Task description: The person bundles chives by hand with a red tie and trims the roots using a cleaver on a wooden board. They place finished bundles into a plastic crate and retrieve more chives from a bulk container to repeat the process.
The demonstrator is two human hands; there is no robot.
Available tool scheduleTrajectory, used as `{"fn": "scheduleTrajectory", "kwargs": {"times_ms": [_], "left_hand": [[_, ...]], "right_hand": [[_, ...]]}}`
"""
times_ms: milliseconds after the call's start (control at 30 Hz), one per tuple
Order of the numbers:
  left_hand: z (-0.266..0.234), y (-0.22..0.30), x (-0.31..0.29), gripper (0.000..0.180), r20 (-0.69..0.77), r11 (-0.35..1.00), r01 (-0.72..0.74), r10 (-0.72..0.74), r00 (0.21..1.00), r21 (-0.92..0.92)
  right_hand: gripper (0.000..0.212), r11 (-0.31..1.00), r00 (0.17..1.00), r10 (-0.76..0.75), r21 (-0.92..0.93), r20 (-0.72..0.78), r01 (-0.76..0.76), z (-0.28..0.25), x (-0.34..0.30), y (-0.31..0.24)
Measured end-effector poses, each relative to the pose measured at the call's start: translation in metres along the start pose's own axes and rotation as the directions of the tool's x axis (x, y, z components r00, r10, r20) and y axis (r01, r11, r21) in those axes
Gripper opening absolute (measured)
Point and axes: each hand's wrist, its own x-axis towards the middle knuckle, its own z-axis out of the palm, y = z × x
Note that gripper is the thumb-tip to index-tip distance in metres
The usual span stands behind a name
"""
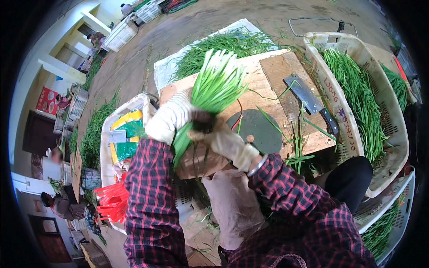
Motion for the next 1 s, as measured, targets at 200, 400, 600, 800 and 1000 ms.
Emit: {"fn": "scheduleTrajectory", "kwargs": {"times_ms": [200, 400, 600, 800, 1000], "left_hand": [[0.026, -0.009, 0.088, 0.082, -0.135, 0.724, 0.17, -0.107, 0.985, 0.669], [0.104, -0.074, 0.114, 0.087, -0.179, 0.692, 0.214, -0.123, 0.976, 0.69], [0.095, -0.063, 0.109, 0.095, -0.148, 0.634, 0.238, -0.192, 0.97, 0.736], [0.082, -0.046, 0.121, 0.127, -0.029, 0.774, 0.047, -0.037, 0.999, 0.632], [0.065, -0.083, 0.127, 0.134, -0.011, 0.89, 0.046, -0.047, 0.999, 0.454]], "right_hand": [[0.045, 0.956, 0.958, 0.285, 0.055, 0.045, -0.287, -0.02, 0.027, 0.045], [0.035, 0.946, 0.952, 0.291, -0.121, -0.095, -0.301, -0.068, -0.054, 0.046], [0.042, 0.883, 0.917, -0.092, -0.457, -0.388, -0.105, -0.081, -0.024, 0.079], [0.063, 0.72, 0.981, 0.09, -0.669, -0.171, -0.183, -0.096, 0.013, 0.152], [0.046, 0.788, 0.917, 0.222, -0.493, -0.331, -0.369, -0.071, -0.016, 0.071]]}}
